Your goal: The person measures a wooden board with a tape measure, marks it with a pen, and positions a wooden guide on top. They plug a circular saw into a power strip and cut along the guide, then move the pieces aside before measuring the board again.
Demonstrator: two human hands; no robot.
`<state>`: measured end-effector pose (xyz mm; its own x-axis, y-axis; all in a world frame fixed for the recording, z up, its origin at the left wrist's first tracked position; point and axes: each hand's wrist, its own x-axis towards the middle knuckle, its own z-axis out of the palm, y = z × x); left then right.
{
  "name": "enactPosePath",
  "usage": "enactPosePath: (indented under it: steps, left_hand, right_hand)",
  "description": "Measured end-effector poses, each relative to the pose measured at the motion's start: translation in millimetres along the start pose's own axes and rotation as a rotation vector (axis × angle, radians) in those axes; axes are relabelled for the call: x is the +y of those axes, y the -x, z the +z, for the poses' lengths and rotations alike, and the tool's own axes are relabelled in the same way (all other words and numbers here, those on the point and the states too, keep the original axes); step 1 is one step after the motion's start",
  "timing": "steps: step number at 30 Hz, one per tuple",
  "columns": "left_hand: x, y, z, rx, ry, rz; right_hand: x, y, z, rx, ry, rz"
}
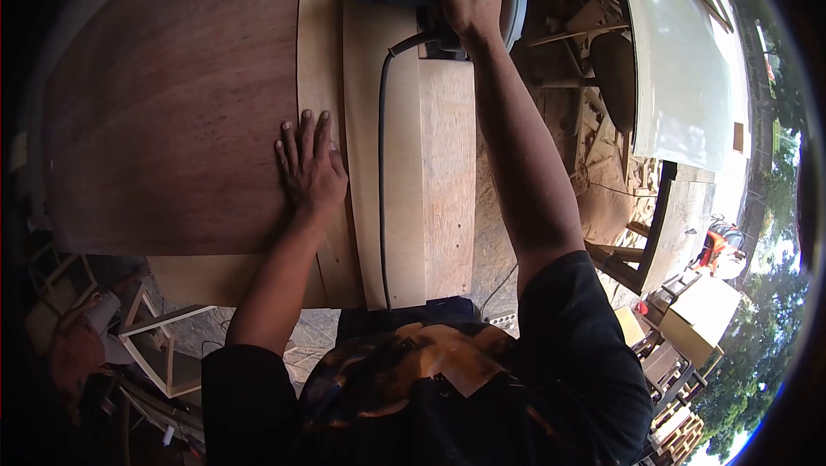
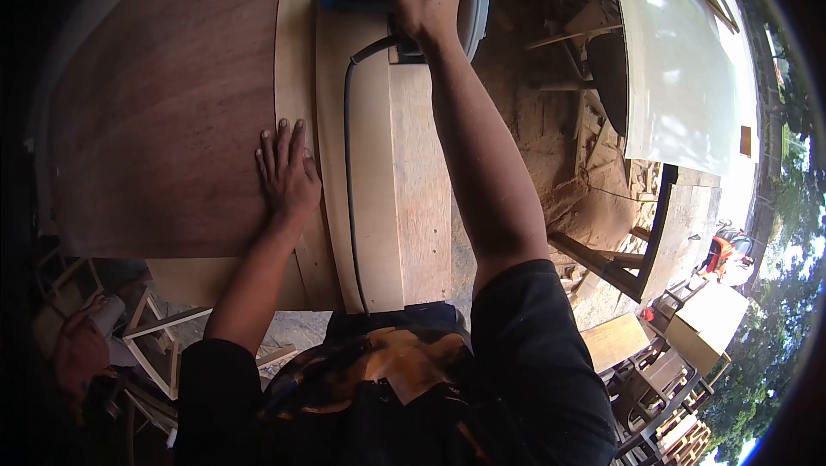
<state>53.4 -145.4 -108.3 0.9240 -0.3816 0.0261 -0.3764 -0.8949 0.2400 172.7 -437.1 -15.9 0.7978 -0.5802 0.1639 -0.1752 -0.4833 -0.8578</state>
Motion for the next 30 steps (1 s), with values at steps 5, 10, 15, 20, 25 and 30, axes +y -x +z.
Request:
enactPosePath:
  steps: [5,10,15,20,25,30]
  left_hand:
    - [1,-2,-6,-0.033,0.001,-0.009]
    - [2,-4,-10,-0.074,0.011,-0.006]
    - [2,-5,-9,-0.083,-0.005,0.006]
    - [2,-5,-10,-0.085,-0.016,0.012]
    - [3,-7,-12,-0.115,-0.023,0.007]
    - [4,-8,-12,-0.117,-0.018,0.008]
  right_hand:
    - [-3,-30,9,-0.007,-0.021,0.042]
    - [-2,-53,14,-0.028,-0.037,0.036]
    - [4,-66,20,0.001,-0.019,0.002]
    - [-27,-71,11,-0.002,-0.021,0.001]
    - [-22,-86,18,-0.039,-0.137,0.055]
    - [-20,-104,22,-0.028,-0.038,0.047]
